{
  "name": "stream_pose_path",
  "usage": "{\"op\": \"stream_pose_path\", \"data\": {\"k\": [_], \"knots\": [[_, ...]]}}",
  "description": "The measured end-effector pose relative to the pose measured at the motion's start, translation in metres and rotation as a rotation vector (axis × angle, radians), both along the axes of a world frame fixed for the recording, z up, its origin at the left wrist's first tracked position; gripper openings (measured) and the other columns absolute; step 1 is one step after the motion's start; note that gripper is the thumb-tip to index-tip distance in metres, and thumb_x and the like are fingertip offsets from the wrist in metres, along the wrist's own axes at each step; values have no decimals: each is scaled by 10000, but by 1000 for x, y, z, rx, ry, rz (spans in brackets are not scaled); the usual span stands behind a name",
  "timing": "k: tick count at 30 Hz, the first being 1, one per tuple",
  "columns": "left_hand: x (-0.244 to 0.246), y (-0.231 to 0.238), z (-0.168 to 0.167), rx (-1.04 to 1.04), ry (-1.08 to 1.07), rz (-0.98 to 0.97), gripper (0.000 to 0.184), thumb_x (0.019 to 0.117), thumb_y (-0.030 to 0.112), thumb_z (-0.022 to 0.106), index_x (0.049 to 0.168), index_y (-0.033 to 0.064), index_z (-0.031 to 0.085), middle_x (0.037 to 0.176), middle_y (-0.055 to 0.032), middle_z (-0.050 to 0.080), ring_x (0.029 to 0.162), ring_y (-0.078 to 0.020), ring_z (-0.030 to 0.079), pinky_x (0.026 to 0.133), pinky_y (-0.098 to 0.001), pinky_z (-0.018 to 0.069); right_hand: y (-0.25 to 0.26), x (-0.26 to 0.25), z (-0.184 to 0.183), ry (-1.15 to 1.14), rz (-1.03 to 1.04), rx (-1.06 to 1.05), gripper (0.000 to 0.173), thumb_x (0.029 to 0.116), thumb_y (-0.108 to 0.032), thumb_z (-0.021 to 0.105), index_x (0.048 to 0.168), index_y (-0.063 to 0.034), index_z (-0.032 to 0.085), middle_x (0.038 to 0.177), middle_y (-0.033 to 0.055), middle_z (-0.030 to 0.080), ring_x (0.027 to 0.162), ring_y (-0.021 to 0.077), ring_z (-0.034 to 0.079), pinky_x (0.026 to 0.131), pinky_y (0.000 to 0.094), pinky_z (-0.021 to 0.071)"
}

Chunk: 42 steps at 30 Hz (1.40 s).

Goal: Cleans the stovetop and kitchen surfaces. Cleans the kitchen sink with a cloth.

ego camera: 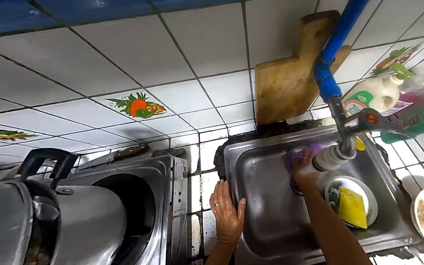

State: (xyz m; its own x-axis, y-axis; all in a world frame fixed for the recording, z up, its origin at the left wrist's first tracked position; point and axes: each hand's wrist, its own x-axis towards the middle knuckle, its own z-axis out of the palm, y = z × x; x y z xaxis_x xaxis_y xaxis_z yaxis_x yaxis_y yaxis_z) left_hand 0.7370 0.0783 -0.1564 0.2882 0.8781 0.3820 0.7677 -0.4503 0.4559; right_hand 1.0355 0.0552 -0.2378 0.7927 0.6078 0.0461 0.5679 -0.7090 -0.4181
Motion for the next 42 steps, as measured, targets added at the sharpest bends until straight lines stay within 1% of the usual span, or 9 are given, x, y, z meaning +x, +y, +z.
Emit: {"op": "stream_pose_path", "data": {"k": [4,7,14,16,18,20,23,30,42], "knots": [[2,0,3,-10,32,-5,812,1021,580,306,1448,-91,470,1456,-314,513,1382,-468,468,1140,-628,301,33,45,-52,-100,-296,259,719,1041,-358,448,1595,55,248,1647,355,151,1537,528,136,1207,704,89],[5,-1,5,-30,53,-4,832,1008,587,310,1446,-102,474,1462,-312,513,1385,-486,463,1129,-658,292,53,-14,25,-49,-206,189,613,1012,-154,505,1494,185,334,1581,441,207,1485,603,205,1181,682,221],[7,-2,2,-56,63,-21,855,1007,611,286,1475,-85,450,1501,-303,475,1417,-484,425,1153,-667,249,13,-107,8,-18,475,-27,688,1006,-464,427,1566,-64,420,1620,285,324,1498,518,283,1159,742,192],[8,-2,3,-62,49,-22,834,1000,578,310,1477,-94,442,1504,-311,467,1419,-499,415,1154,-677,241,-16,-108,35,232,733,-172,637,1015,-380,500,1599,-155,380,1682,201,237,1555,454,173,1194,716,128],[9,-2,4,-73,36,-22,824,996,565,325,1484,-91,433,1509,-317,456,1424,-509,401,1155,-679,236,-39,-95,78,425,813,-274,484,1022,-216,552,1501,-151,541,1633,163,375,1536,392,278,1216,647,187],[10,-2,5,-81,23,-17,820,995,563,331,1492,-82,425,1516,-311,451,1431,-513,388,1159,-675,229,-63,-62,123,332,704,-313,401,1010,-104,539,1401,-78,626,1465,221,559,1406,426,467,1153,635,329],[8,-3,4,-93,11,-13,820,991,566,332,1500,-70,421,1525,-305,443,1437,-517,374,1166,-666,223,-94,17,161,71,366,-391,435,976,13,509,1406,17,576,1402,314,557,1341,506,488,1079,667,375],[5,-2,3,-79,30,3,826,988,569,325,1491,-77,432,1519,-314,444,1429,-505,395,1170,-646,243,-119,85,159,154,125,-870,327,1051,-47,415,1301,61,597,1288,306,631,1214,490,607,944,637,486],[5,0,1,-85,44,14,826,990,577,333,1486,-74,441,1515,-306,455,1421,-491,415,1168,-627,260,-88,120,140,372,-155,-475,335,1022,-150,553,1235,98,624,1290,321,616,1221,444,612,1008,601,475]]}}
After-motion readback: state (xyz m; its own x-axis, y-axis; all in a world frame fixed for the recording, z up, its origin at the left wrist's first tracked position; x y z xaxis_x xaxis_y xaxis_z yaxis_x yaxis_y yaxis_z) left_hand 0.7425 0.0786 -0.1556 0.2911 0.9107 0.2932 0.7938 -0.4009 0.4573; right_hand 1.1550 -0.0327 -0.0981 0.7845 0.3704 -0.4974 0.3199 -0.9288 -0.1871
